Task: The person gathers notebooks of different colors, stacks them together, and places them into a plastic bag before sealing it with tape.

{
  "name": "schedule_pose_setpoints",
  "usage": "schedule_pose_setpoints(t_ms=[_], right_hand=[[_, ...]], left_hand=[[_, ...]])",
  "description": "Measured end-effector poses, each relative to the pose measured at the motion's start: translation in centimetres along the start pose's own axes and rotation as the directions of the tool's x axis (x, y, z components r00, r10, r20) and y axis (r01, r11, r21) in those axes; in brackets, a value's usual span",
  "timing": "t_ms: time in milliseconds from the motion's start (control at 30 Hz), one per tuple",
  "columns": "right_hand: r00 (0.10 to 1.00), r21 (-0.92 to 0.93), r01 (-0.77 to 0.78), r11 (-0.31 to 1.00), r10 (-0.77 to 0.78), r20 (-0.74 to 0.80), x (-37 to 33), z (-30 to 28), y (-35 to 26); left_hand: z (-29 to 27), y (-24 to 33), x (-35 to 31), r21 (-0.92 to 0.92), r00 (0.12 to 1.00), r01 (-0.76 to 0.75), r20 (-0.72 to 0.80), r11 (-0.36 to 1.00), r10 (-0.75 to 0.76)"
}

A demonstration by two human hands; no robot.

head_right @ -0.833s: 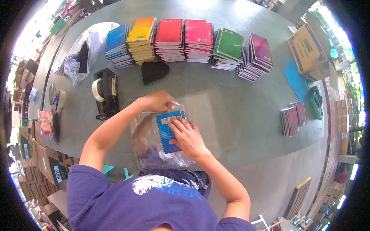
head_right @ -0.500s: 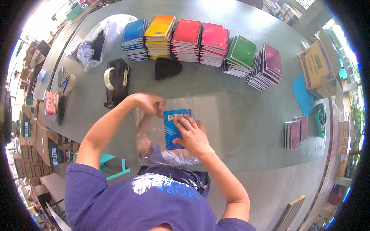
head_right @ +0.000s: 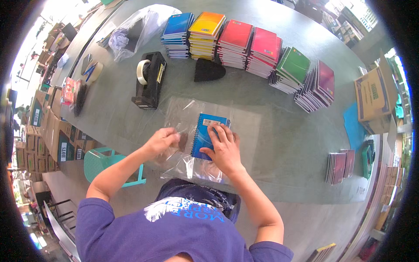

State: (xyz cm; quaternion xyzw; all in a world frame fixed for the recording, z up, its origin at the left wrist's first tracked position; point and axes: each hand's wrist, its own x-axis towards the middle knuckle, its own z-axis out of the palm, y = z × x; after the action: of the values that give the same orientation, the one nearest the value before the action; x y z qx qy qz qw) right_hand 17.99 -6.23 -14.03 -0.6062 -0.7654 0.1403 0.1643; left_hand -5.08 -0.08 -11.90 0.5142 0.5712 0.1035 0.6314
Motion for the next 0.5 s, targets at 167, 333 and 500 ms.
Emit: schedule_pose_setpoints(t_ms=[167, 333, 500], right_hand=[[0.998, 0.012, 0.054, 0.998, -0.054, -0.011, 0.1, 1.2, 0.6], [0.982, 0.293, -0.025, 0.956, 0.078, -0.172, -0.2, 4.9, 0.5], [0.977, 0.35, 0.006, 0.937, 0.07, -0.202, -0.1, 4.0, 1.7]], left_hand=[[3.8, 3.7, 0.7, 0.471, 0.901, -0.42, 0.113, 0.776, 0.42], [8.4, 3.4, 2.7, 0.723, 0.833, -0.489, 0.221, 0.488, 0.507], [9.3, 5.0, 2.8, 0.782, 0.866, -0.465, 0.303, 0.415, 0.398]])
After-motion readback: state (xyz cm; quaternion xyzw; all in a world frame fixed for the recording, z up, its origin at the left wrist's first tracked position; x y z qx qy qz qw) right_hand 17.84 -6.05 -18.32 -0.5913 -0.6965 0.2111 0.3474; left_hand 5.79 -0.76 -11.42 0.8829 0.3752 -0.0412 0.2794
